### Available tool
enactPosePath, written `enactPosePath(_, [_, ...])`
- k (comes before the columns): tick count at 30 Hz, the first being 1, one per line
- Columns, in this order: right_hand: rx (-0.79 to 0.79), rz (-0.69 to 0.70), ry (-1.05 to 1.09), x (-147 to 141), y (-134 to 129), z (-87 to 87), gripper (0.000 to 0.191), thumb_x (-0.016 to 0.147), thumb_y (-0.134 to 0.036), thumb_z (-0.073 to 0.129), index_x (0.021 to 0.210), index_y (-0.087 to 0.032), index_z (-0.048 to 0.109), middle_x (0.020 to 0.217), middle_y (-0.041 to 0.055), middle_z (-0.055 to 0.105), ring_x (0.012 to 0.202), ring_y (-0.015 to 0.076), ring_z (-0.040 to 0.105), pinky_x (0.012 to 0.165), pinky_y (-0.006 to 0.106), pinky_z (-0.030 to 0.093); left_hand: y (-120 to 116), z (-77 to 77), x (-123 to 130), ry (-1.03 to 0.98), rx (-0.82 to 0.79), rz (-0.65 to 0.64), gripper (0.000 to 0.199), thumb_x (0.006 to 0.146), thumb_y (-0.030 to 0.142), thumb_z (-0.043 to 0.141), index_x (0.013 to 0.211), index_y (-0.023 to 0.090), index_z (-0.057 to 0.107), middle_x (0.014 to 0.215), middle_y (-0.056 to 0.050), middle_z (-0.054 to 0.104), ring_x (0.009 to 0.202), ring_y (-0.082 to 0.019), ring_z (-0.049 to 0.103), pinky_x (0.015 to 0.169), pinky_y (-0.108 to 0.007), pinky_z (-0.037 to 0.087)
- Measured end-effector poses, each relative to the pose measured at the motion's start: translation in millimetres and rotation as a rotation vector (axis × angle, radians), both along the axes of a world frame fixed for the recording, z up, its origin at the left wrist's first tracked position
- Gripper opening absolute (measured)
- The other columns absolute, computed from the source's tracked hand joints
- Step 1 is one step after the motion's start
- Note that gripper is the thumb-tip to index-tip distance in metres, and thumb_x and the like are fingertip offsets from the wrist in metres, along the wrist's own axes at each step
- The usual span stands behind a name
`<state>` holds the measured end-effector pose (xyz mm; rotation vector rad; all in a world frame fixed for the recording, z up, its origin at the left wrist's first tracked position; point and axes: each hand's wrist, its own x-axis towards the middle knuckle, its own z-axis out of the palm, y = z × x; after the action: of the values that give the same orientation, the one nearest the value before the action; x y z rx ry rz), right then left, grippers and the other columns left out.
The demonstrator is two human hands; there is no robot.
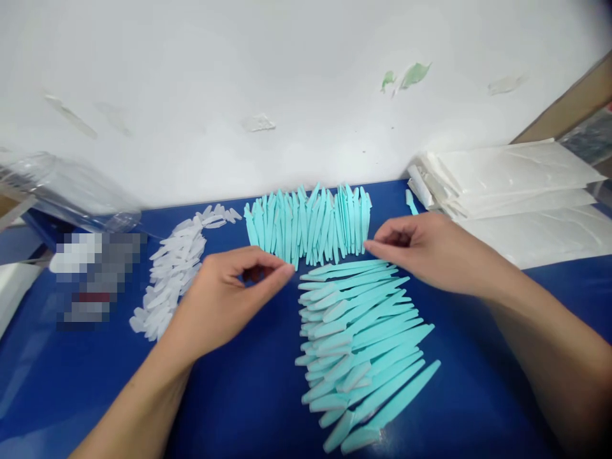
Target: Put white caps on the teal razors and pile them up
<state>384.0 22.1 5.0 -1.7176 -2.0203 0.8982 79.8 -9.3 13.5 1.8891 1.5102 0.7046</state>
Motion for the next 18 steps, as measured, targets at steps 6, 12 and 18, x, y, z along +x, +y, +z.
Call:
enactPosePath(6, [0.050,-0.247,-0.131,2,24,-18.1,0.034,0.086,-0.055,0.073,0.087,-0.021,0.072,0.081,0.0071,0.079,0.069,0.0246,0.072,0.064,0.037,0.051,13,7.9,-27,-0.031,0.062,0.452,0.030,0.086,0.048,0.079,0.084,0.019,0.076,0.067,0.002,0.059,0.063,-0.014,0.045,0.060,-0.029,0.034])
enactPosePath(12, [-0.047,-0.284,-0.023,-4,40,-27.8,0.020,0.081,-0.041,0.076,0.081,-0.021,0.072,0.060,0.0045,0.073,0.058,0.0250,0.073,0.058,0.036,0.056,17,8.9,-35,-0.029,0.097,0.484,0.032,0.083,0.049,0.081,0.086,0.017,0.078,0.068,0.002,0.060,0.065,-0.014,0.046,0.062,-0.029,0.036])
enactPosePath(18, [-0.103,-0.339,0.088,1,46,-28.1,0.011,0.080,-0.030,0.075,0.077,-0.022,0.067,0.063,0.0072,0.074,0.055,0.0239,0.072,0.054,0.036,0.058,21,15.3,-74,0.140,0.069,0.337,0.035,0.090,0.051,0.077,0.097,0.017,0.081,0.079,0.001,0.071,0.071,-0.015,0.054,0.065,-0.026,0.042])
